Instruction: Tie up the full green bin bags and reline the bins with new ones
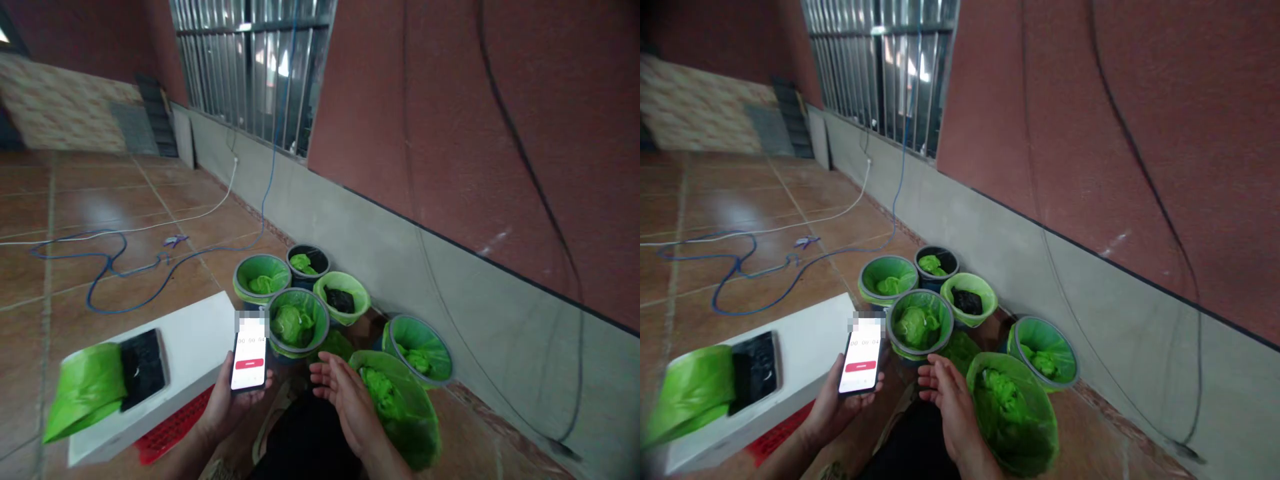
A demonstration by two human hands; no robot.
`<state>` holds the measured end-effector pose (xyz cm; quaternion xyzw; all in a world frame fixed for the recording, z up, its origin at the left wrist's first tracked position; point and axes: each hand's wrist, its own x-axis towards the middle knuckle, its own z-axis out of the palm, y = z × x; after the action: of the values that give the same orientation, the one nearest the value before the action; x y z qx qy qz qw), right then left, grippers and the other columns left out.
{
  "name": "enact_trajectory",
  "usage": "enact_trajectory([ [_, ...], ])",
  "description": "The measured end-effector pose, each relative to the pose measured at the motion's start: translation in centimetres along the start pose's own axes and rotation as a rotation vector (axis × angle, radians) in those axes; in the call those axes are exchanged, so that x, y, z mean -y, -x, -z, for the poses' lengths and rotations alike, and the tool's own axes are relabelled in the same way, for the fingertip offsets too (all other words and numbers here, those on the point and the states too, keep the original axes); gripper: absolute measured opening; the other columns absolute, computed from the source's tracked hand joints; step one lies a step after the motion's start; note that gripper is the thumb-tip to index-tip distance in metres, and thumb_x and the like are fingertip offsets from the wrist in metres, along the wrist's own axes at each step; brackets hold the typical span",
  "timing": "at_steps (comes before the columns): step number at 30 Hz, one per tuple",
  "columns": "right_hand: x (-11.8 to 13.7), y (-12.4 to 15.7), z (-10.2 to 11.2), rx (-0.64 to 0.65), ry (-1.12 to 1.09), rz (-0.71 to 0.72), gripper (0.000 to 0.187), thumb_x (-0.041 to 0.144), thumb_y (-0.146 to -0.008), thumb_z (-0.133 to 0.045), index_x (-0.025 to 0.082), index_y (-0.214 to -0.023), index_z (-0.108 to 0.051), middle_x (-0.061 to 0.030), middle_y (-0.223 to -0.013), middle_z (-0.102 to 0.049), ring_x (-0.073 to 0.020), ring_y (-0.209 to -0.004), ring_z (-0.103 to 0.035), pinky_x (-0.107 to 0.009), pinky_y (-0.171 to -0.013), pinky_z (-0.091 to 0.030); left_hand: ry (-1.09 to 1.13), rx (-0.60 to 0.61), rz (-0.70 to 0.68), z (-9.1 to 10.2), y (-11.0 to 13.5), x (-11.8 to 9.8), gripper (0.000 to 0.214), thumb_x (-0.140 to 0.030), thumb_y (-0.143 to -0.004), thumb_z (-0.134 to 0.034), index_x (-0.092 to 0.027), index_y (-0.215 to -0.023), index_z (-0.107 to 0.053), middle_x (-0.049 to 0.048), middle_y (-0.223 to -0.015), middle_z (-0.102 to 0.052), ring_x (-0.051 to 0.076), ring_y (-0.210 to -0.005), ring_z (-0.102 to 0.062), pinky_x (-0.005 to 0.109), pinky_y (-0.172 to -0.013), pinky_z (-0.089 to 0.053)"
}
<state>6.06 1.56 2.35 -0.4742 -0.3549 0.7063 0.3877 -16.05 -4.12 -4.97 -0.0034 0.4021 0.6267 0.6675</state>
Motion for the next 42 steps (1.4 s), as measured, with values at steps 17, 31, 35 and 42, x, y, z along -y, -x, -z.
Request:
enact_trajectory([
  [17,-13.6,-6.6,-12.1,-0.003,0.326,-0.334,0.056,0.07,-0.069,-0.069,0.017,-0.085,-0.063,-0.0008,-0.069,-0.06,-0.0096,-0.053,-0.051,-0.02,-0.046,-0.032,0.258,-0.057,0.041,7.2,-3.9,-0.5,0.047,-0.054,-0.093,-0.049,-0.011,-0.104,-0.066,0.0112,-0.079,-0.075,0.023,-0.064,-0.071,0.033,-0.062,-0.056],
  [31,-14.5,-6.9,-13.7,-0.086,0.221,-0.265,0.047,0.067,-0.076,-0.065,0.021,-0.082,-0.063,-0.0023,-0.073,-0.062,-0.0182,-0.072,-0.058,-0.028,-0.063,-0.044,0.183,-0.125,0.101,7.6,-4.9,-1.2,0.048,-0.053,-0.093,-0.046,-0.012,-0.104,-0.068,0.0104,-0.078,-0.074,0.02,-0.052,-0.064,0.03,-0.048,-0.05],
  [35,-13.6,-6.9,-14.9,-0.121,0.191,-0.277,0.035,0.053,-0.087,-0.06,0.019,-0.08,-0.061,-0.002,-0.076,-0.061,-0.0163,-0.074,-0.058,-0.028,-0.071,-0.046,0.255,-0.157,0.049,8.7,-5.7,-1.5,0.061,-0.054,-0.092,-0.043,-0.014,-0.137,-0.056,0.0153,-0.099,-0.077,0.03,-0.081,-0.073,0.042,-0.07,-0.059],
  [42,-14.1,-8.9,-15.4,0.057,0.195,-0.191,0.038,0.043,-0.085,-0.06,0.02,-0.057,-0.05,0.0027,-0.055,-0.047,-0.015,-0.062,-0.049,-0.025,-0.06,-0.04,0.131,-0.282,-0.028,6.7,-5.4,-2.4,0.069,-0.064,-0.086,-0.036,-0.028,-0.143,-0.052,0.0056,-0.115,-0.076,0.032,-0.134,-0.051,0.048,-0.105,-0.049],
])
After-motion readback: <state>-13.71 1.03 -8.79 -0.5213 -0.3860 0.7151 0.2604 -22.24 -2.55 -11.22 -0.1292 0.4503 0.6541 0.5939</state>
